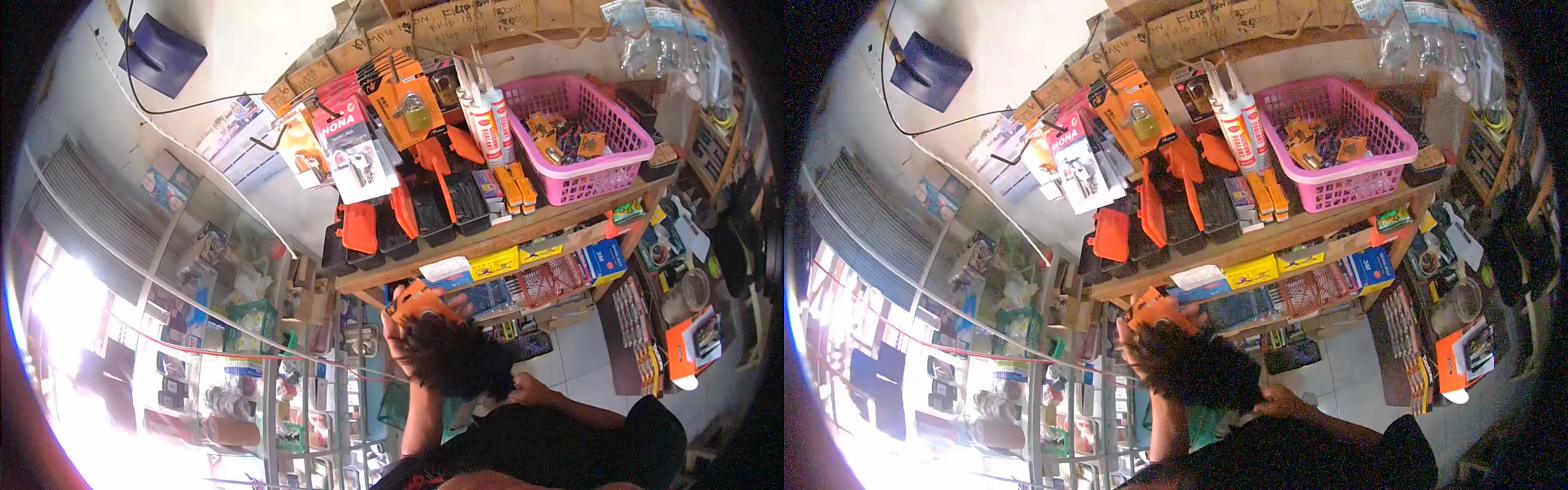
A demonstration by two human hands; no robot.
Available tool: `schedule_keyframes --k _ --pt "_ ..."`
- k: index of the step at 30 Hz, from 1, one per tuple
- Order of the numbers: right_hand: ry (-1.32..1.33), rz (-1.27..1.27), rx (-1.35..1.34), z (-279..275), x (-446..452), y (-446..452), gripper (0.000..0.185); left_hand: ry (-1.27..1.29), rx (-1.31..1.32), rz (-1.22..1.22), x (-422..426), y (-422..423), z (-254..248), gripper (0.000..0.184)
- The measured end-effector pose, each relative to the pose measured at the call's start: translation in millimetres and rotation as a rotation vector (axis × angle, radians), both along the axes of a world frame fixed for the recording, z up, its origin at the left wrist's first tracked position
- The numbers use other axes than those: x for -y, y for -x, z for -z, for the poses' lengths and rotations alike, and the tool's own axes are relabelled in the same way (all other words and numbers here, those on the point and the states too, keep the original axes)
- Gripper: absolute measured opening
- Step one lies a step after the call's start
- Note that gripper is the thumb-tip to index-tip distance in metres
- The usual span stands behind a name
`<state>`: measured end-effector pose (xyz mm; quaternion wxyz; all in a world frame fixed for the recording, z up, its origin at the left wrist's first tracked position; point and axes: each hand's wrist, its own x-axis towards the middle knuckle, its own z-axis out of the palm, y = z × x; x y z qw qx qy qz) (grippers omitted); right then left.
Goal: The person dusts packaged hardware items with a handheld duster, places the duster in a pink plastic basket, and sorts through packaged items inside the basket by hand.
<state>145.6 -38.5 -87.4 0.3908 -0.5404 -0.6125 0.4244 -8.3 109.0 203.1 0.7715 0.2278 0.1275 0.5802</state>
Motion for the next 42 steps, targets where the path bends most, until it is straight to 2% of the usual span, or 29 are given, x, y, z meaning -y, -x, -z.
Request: schedule_keyframes --k 1,4,6,7,10,12,13,14,16,17,18,19,20,21,22,23,24,25,26,29,30,32,33,34,36,37,39,40,42 --pt "-0.033 -0.014 0.006 -4 2 2 0.039 -0.008 0.166 0.106 -4 4 15 0.057" --pt "0.011 -0.06 -0.04 -6 -12 -1 0.024 -0.183 0.192 0.181 -24 10 40 0.056" --pt "0.272 -0.112 -0.175 -5 -19 -2 0.025 -0.22 0.296 0.173 -22 11 36 0.058" --pt "0.333 -0.05 -0.179 -11 -15 1 0.027 -0.242 0.348 0.169 -23 11 33 0.059" --pt "0.18 -0.181 -0.044 -19 -20 11 0.032 0.004 0.28 -0.008 -22 12 45 0.063" --pt "0.157 -0.066 -0.071 -46 -20 27 0.032 -0.197 -0.01 -0.019 -13 4 22 0.065" --pt "0.144 -0.038 -0.075 -61 -29 26 0.031 -0.208 -0.104 -0.029 -12 6 23 0.065" --pt "0.11 -0.029 -0.098 -47 -30 30 0.029 -0.219 -0.197 -0.037 -12 8 25 0.065" --pt "0.043 -0.012 -0.141 -40 -32 39 0.031 -0.061 -0.278 -0.06 -17 23 51 0.064" --pt "0.061 -0.012 -0.144 -50 -25 46 0.028 -0.101 -0.298 -0.089 -17 24 53 0.062" --pt "0.072 -0.007 -0.144 -67 -26 48 0.025 -0.111 -0.234 0.051 -26 29 60 0.06" --pt "-0.103 -0.054 -0.037 -38 -30 49 0.023 -0.123 -0.17 0.198 -40 32 63 0.059" --pt "-0.283 -0.079 0.07 -10 -34 51 0.021 -0.192 -0.359 0.099 -39 31 65 0.059" --pt "-0.566 -0.101 0.249 -11 -40 41 0.021 -0.249 -0.568 -0.002 -36 27 56 0.059" --pt "0.031 -0.13 -0.109 -36 -40 42 0.022 -0.287 -0.773 -0.1 -33 23 48 0.059" --pt "0.581 0.084 -0.446 -57 -40 42 0.022 -0.124 -0.472 -0.09 -28 24 39 0.06" --pt "0.485 0.069 -0.428 -60 -46 38 0.023 0.036 -0.171 -0.076 -29 26 35 0.06" --pt "0.395 0.053 -0.413 -59 -49 36 0.023 0.06 -0.254 -0.067 -31 29 41 0.062" --pt "0.31 0.034 -0.402 -57 -49 37 0.023 -0.04 -0.205 -0.014 -35 29 53 0.064" --pt "0.205 -0.045 0.095 -50 -42 40 0.036 -0.181 -0.206 0.052 -39 26 54 0.072" --pt "0.234 -0.018 0.022 -46 -44 39 0.037 -0.201 -0.228 0.059 -39 24 47 0.075" --pt "0.305 0.025 -0.131 -50 -45 43 0.04 -0.182 -0.081 0.062 -36 33 46 0.066" --pt "0.22 0.128 -0.248 -54 -43 49 0.042 -0.139 -0.09 0.019 -36 36 40 0.063" --pt "0.238 0.091 -0.265 -42 -42 55 0.039 -0.097 -0.1 -0.025 -35 38 34 0.061" --pt "0.27 0.022 -0.312 -28 -44 77 0.034 0.055 -0.3 -0.178 -26 38 1 0.062" --pt "0.101 -0.032 -0.213 -35 -39 82 0.026 -0.164 -0.091 0.013 -32 48 18 0.063" --pt "0.164 -0.038 -0.179 -64 -44 84 0.022 -0.298 -0.22 0.035 -36 59 29 0.062" --pt "0.195 -0.042 -0.16 -71 -49 85 0.019 -0.302 -0.177 -0.001 -38 63 28 0.061" --pt "0.264 0.048 -0.393 -75 -60 87 0.021 -0.316 -0.092 -0.073 -39 68 25 0.058"
